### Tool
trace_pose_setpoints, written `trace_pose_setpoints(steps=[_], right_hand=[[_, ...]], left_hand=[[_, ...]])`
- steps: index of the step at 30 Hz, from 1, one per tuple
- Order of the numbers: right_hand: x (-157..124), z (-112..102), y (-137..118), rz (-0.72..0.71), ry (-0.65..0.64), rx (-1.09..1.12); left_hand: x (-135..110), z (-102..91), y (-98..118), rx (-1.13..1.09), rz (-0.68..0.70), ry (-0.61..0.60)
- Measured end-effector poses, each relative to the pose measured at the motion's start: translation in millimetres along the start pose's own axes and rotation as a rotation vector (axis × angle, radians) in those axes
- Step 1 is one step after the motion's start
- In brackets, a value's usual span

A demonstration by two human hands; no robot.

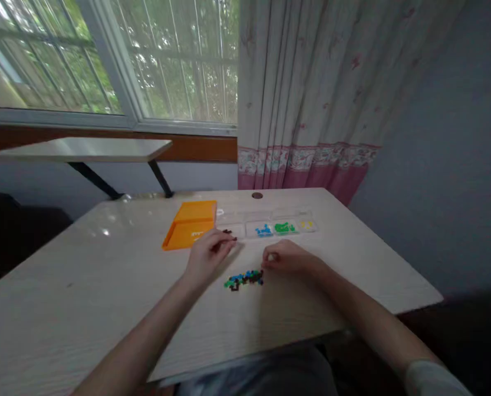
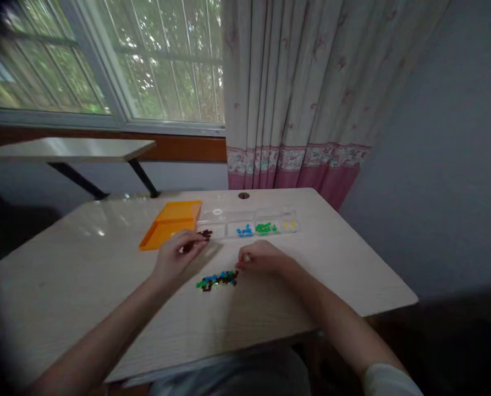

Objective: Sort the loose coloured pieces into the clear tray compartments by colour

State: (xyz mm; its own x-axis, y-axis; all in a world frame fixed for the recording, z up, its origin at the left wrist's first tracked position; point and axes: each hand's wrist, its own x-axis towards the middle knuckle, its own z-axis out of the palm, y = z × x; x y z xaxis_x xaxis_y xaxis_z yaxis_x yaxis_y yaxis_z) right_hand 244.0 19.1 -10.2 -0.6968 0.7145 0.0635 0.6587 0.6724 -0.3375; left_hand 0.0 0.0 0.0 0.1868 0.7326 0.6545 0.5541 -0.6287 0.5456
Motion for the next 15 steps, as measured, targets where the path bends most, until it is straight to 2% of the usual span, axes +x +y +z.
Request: trace_pose_setpoints(steps=[6, 15], right_hand=[[-3.0, -1.2, 0.0, -0.005, -0.075, 0.043], [-3.6, 1.4, -0.6, -0.026, -0.065, 0.033]], left_hand=[[3.1, -6.9, 4.5, 0.047, 0.030, 0.203], [-0.9, -3.3, 11.0, 0.033, 0.100, 0.267]])
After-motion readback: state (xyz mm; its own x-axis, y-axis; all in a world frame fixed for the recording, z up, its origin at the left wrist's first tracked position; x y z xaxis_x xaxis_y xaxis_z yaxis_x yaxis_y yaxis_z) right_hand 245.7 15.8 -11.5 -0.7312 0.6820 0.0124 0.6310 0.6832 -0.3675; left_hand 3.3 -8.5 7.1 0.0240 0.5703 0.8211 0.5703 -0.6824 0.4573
